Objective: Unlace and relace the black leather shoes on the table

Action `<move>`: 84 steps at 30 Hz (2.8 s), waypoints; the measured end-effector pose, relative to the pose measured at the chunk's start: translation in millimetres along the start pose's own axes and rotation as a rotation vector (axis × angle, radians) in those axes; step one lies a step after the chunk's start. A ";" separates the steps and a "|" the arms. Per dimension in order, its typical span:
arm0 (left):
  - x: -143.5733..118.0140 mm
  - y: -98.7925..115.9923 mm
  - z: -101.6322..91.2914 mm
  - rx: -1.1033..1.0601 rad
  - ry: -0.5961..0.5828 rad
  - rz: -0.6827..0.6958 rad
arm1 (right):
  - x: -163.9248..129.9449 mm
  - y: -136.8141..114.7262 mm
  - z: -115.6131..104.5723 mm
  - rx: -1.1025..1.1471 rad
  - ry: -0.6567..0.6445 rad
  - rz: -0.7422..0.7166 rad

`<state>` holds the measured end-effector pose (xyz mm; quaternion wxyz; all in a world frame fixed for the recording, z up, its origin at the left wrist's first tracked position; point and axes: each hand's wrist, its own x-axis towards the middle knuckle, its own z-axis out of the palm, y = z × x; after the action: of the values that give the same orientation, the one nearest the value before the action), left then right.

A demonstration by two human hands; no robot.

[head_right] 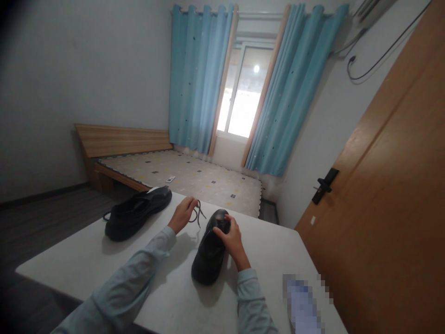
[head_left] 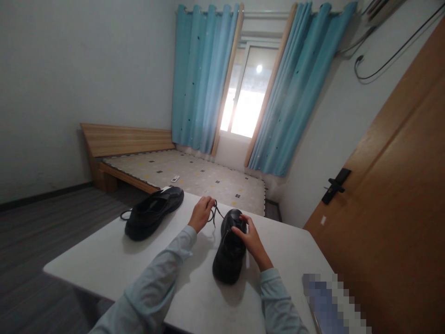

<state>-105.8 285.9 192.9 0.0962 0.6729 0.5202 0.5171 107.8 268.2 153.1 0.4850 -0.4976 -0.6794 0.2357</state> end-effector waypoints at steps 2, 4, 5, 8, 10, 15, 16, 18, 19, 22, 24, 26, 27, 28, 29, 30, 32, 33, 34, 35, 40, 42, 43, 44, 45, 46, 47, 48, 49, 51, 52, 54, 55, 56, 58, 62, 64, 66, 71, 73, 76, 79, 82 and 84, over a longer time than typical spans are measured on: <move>0.8 0.9 -2.6 0.027 0.042 -0.027 | -0.3 -2.1 -0.9 -0.012 -0.004 -0.012; 0.8 2.0 -4.7 0.077 0.046 -0.043 | -0.2 -4.6 -2.0 -0.028 -0.012 -0.026; 0.6 2.4 -5.6 0.105 0.035 -0.049 | -0.1 -5.6 -2.5 -0.033 -0.017 -0.036; 0.5 3.0 -7.6 0.194 -0.019 -0.059 | 0.3 -7.6 -4.0 -0.038 -0.023 -0.072; 1.8 3.2 -9.0 0.258 -0.053 -0.062 | 0.6 -7.7 -4.9 -0.037 -0.025 -0.083; 11.0 7.6 -20.0 0.385 -0.088 -0.028 | 0.3 -7.5 -5.9 -0.025 -0.035 -0.087; 13.5 9.1 -24.4 0.404 -0.091 -0.015 | 0.1 -7.8 -5.9 -0.024 -0.036 -0.087; 18.2 12.2 -35.6 0.441 -0.099 0.009 | -0.2 -8.8 -5.8 -0.019 -0.037 -0.089; 20.4 13.4 -42.1 0.457 -0.102 0.020 | -0.3 -9.3 -5.8 -0.016 -0.038 -0.091; 25.4 13.9 -62.1 0.501 -0.094 0.061 | -0.6 -10.6 -6.0 -0.011 -0.036 -0.097; 26.6 10.9 -73.4 0.523 -0.089 0.091 | -0.6 -10.7 -6.3 -0.011 -0.036 -0.094; 25.4 4.9 -80.8 0.524 -0.101 0.116 | -0.6 -10.4 -6.5 -0.009 -0.037 -0.089; 23.9 0.8 -82.8 0.511 -0.113 0.126 | -0.6 -10.2 -6.5 -0.007 -0.039 -0.087; 21.7 -3.8 -83.7 0.493 -0.131 0.134 | -0.6 -10.0 -6.4 -0.003 -0.039 -0.087; 19.2 -8.8 -83.5 0.474 -0.156 0.140 | -0.6 -9.9 -6.3 0.002 -0.039 -0.087; 16.2 -14.1 -82.3 0.460 -0.188 0.142 | -0.6 -9.9 -6.2 0.007 -0.040 -0.088; 10.0 -24.6 -78.1 0.475 -0.271 0.133 | -0.6 -10.1 -6.1 0.019 -0.040 -0.091; 6.9 -29.5 -75.5 0.504 -0.315 0.121 | -0.6 -10.4 -6.1 0.024 -0.039 -0.093; 4.0 -34.1 -73.0 0.541 -0.356 0.104 | -0.6 -10.6 -6.2 0.030 -0.039 -0.095; 1.3 -38.3 -70.6 0.581 -0.393 0.082 | -0.6 -10.8 -6.3 0.036 -0.039 -0.097; -9.5 -56.0 -66.6 0.719 -0.513 -0.071 | -0.4 -10.3 -6.7 0.054 -0.042 -0.091; -11.9 -62.0 -67.8 0.718 -0.546 -0.103 | -0.4 -9.9 -6.8 0.053 -0.039 -0.090; -12.4 -64.4 -68.6 0.710 -0.557 -0.110 | -0.5 -9.9 -6.8 0.052 -0.038 -0.090; -12.4 -66.0 -69.5 0.699 -0.564 -0.110 | -0.6 -10.1 -6.9 0.052 -0.038 -0.089; -12.0 -66.7 -70.5 0.691 -0.568 -0.105 | -0.8 -10.5 -7.0 0.052 -0.037 -0.087; -11.1 -66.2 -71.6 0.687 -0.572 -0.097 | -0.9 -11.0 -7.1 0.054 -0.036 -0.084; -9.9 -64.6 -72.7 0.689 -0.577 -0.087 | -1.1 -11.6 -7.3 0.057 -0.035 -0.080; -8.4 -61.8 -73.9 0.695 -0.581 -0.072 | -1.2 -12.3 -7.4 0.061 -0.036 -0.077; -6.9 -57.6 -74.9 0.704 -0.581 -0.055 | -1.2 -13.0 -7.6 0.066 -0.038 -0.074; -4.5 -45.4 -75.8 0.718 -0.569 -0.016 | -1.2 -14.3 -8.2 0.078 -0.043 -0.068; -3.8 -37.4 -75.5 0.716 -0.558 0.007 | -1.1 -14.8 -8.5 0.085 -0.046 -0.064; -4.6 -17.4 -72.6 0.672 -0.545 0.070 | -0.9 -15.6 -9.2 0.105 -0.053 -0.051; -6.1 -5.8 -70.0 0.622 -0.542 0.122 | -0.7 -15.7 -9.5 0.119 -0.056 -0.041; -8.4 6.6 -66.7 0.573 -0.542 0.167 | -0.5 -15.6 -9.7 0.134 -0.058 -0.031; -15.0 32.4 -58.3 0.474 -0.551 0.251 | 0.0 -14.8 -9.8 0.159 -0.056 -0.015; -29.7 77.5 -39.2 0.322 -0.593 0.385 | 1.6 -10.6 -8.9 0.181 -0.059 -0.003; -34.3 92.8 -30.3 0.301 -0.623 0.406 | 2.5 -8.2 -8.3 0.186 -0.055 0.003; -36.2 102.4 -22.4 0.317 -0.651 0.401 | 3.2 -6.6 -8.0 0.186 -0.048 0.010; -34.1 107.0 -7.6 0.347 -0.746 0.388 | 3.0 -8.1 -8.6 0.174 -0.044 0.017; -33.2 105.1 -4.0 0.380 -0.766 0.360 | 2.6 -9.1 -9.0 0.177 -0.044 0.013; -32.4 104.0 -1.8 0.413 -0.805 0.314 | 2.6 -9.2 -8.9 0.179 -0.049 0.008; -30.9 105.0 -0.7 0.397 -0.869 0.302 | 3.3 -7.5 -8.1 0.169 -0.048 0.000; -27.7 104.9 3.0 0.393 -0.908 0.323 | 3.9 -6.1 -7.4 0.162 -0.046 -0.006; -24.8 103.6 7.2 0.411 -0.935 0.344 | 3.8 -6.0 -7.4 0.156 -0.046 -0.006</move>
<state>-36.0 223.4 244.0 0.0978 0.9118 0.3945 0.0581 111.6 268.2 162.6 0.5074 -0.4505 -0.6714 0.2979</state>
